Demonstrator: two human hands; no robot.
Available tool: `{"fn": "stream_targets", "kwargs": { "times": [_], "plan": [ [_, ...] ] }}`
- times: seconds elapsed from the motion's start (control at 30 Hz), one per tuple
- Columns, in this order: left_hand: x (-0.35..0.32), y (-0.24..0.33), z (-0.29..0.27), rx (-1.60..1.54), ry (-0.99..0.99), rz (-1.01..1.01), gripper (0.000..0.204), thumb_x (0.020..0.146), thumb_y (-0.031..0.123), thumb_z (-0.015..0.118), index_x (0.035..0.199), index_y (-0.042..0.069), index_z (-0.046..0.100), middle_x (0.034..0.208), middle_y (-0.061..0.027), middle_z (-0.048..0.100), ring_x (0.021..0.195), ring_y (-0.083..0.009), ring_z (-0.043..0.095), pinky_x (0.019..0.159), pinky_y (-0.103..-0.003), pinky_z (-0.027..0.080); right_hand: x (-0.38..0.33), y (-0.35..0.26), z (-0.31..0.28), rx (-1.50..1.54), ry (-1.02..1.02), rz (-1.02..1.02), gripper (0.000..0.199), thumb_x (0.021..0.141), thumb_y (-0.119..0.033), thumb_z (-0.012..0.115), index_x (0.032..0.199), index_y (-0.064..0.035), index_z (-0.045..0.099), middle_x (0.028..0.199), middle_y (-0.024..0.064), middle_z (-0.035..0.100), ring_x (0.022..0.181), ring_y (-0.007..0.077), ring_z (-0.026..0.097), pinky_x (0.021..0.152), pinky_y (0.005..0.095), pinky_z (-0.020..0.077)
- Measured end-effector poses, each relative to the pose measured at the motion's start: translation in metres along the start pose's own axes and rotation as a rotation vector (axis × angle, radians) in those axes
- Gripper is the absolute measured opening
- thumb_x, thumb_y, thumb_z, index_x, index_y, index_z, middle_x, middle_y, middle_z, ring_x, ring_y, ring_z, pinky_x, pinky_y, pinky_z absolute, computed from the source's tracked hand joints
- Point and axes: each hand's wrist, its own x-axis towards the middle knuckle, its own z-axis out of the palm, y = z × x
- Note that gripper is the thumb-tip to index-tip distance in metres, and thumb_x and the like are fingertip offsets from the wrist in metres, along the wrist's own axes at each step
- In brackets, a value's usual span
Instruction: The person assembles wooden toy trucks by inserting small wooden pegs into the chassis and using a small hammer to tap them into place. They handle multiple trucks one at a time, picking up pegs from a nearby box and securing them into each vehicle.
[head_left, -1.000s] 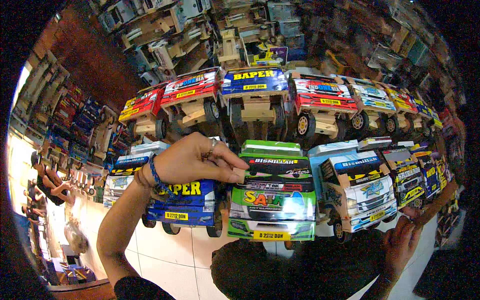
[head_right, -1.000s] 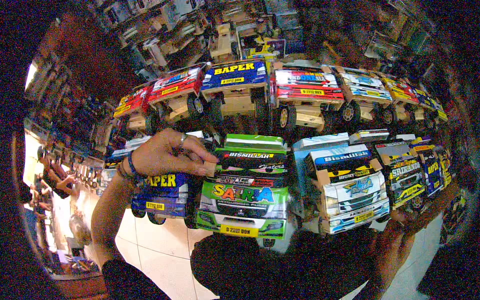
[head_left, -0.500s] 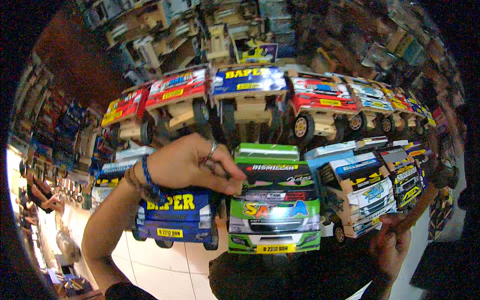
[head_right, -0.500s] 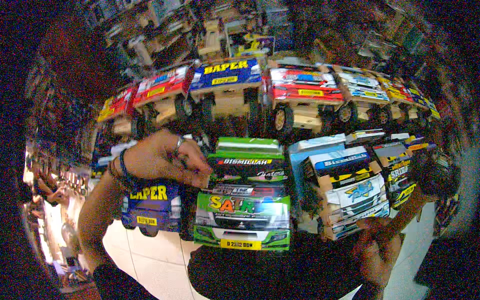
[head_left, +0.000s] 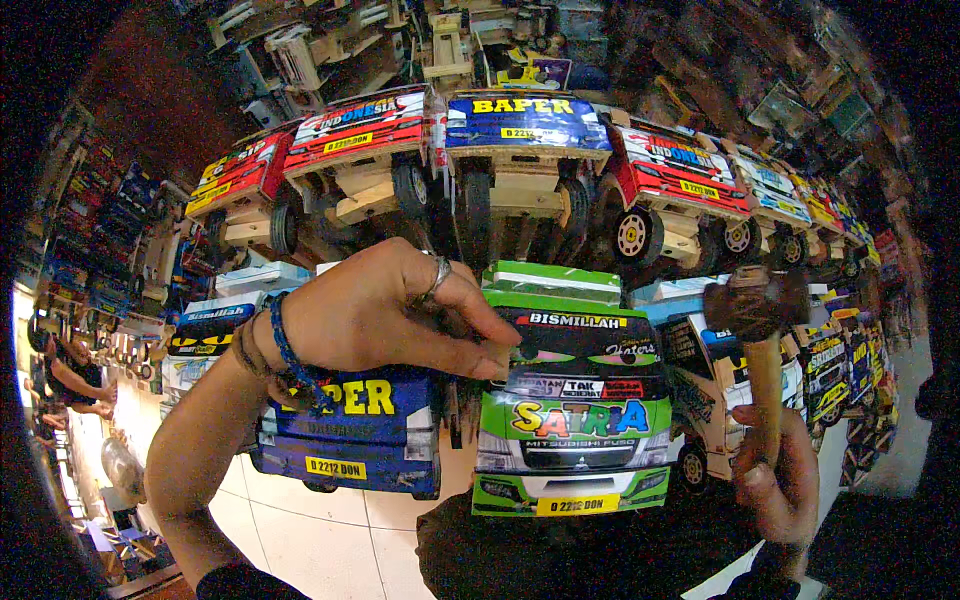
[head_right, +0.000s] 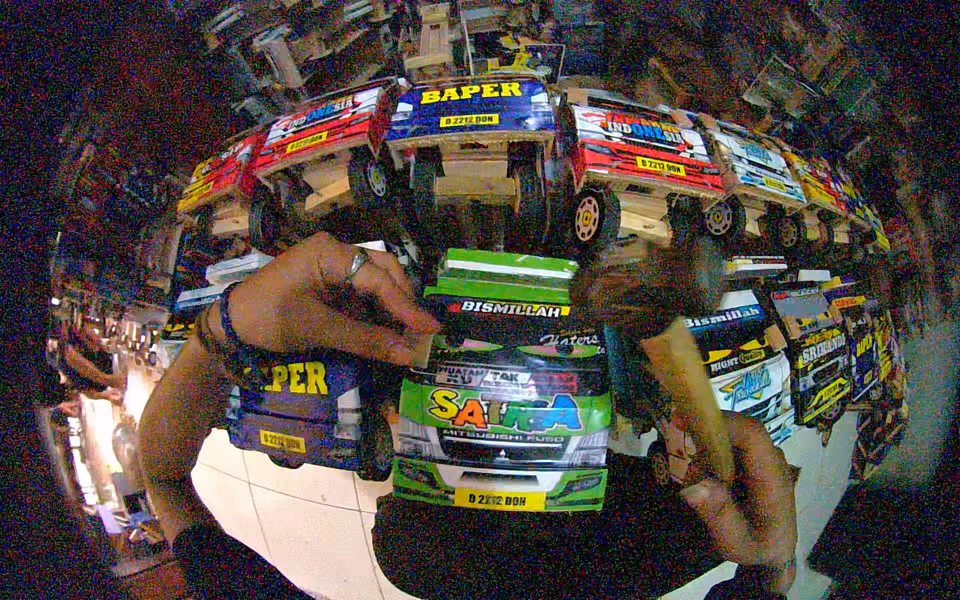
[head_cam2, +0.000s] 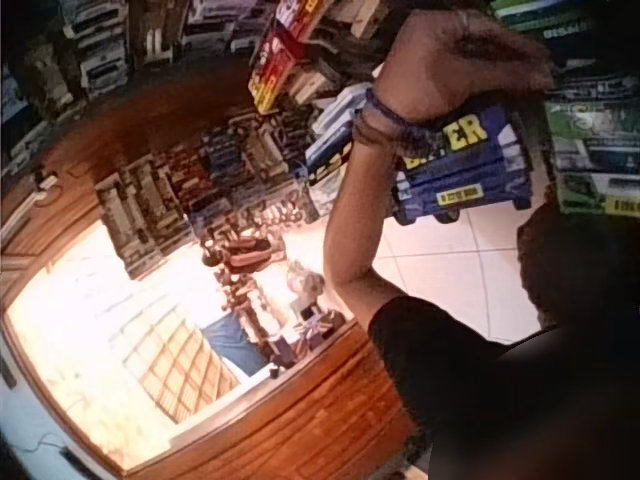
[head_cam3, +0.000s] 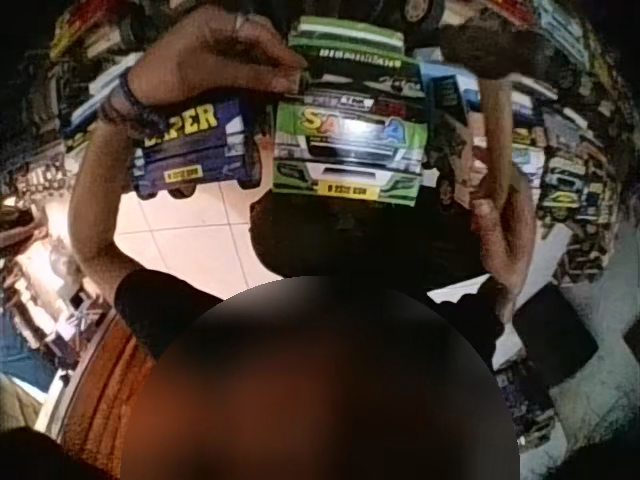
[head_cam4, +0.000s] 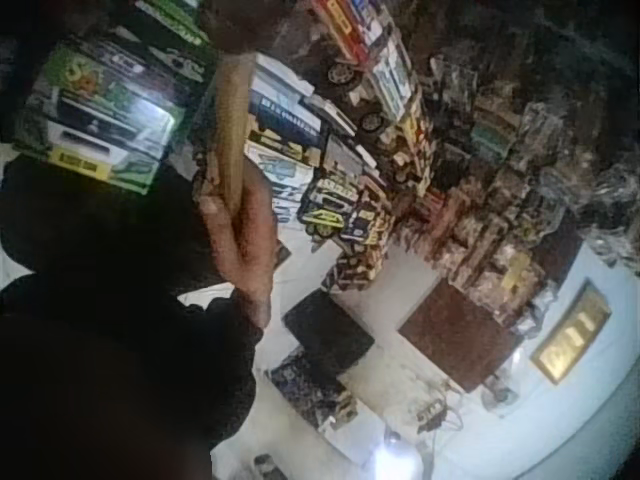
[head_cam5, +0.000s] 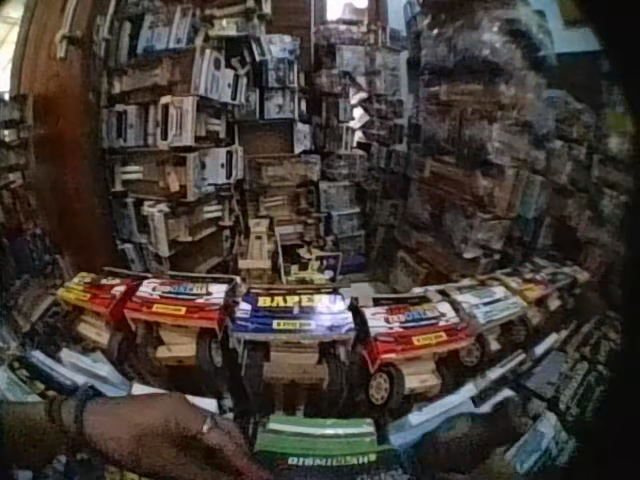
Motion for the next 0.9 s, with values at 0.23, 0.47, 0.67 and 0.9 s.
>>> {"fn": "stream_targets", "kwargs": {
  "times": [0.23, 0.47, 0.67, 0.9],
  "plan": [
    [-0.003, -0.001, 0.0, -0.057, -0.002, -0.035, 0.027, 0.082, 0.022, 0.079, 0.102, 0.004, 0.074, 0.092, -0.0085, 0.072, 0.088, -0.0147, 0.066, 0.08, -0.028, 0.05, 0.009, -0.026, -0.004, -0.389, -0.191, -0.093, 0.053, 0.089, -0.018, 0.064, 0.135, 0.0015, 0.046, 0.099, 0.0136, 0.068, 0.082, 0.021, 0.065, 0.075, 0.0332, 0.0515],
    [-0.003, -0.003, 0.004, -0.098, 0.022, -0.03, 0.027, 0.082, 0.022, 0.08, 0.101, 0.004, 0.074, 0.092, -0.0089, 0.072, 0.089, -0.0152, 0.066, 0.08, -0.028, 0.051, 0.011, -0.029, 0.008, -0.681, -0.318, -0.466, 0.057, 0.084, 0.002, 0.062, 0.139, 0.0021, 0.046, 0.104, 0.025, 0.068, 0.079, 0.0353, 0.07, 0.073, 0.0399, 0.0555],
    [-0.004, 0.002, 0.005, -0.066, 0.034, -0.049, 0.027, 0.082, 0.021, 0.08, 0.101, 0.003, 0.074, 0.093, -0.0087, 0.072, 0.089, -0.0142, 0.066, 0.081, -0.028, 0.051, 0.011, -0.041, 0.009, -0.757, -0.401, -0.382, 0.063, 0.08, 0.007, 0.063, 0.14, 0.0014, 0.045, 0.09, 0.0229, 0.067, 0.068, 0.0329, 0.067, 0.06, 0.0387, 0.0543],
    [-0.005, 0.003, 0.006, -0.108, 0.041, -0.062, 0.025, 0.082, 0.019, 0.079, 0.102, 0.003, 0.074, 0.092, -0.0079, 0.072, 0.088, -0.0119, 0.066, 0.081, -0.026, 0.052, 0.01, -0.038, 0.01, -0.802, -0.315, -0.531, 0.064, 0.08, 0.007, 0.063, 0.141, 0.0026, 0.044, 0.083, 0.0205, 0.066, 0.065, 0.0335, 0.066, 0.056, 0.0391, 0.0522]
  ]
}}
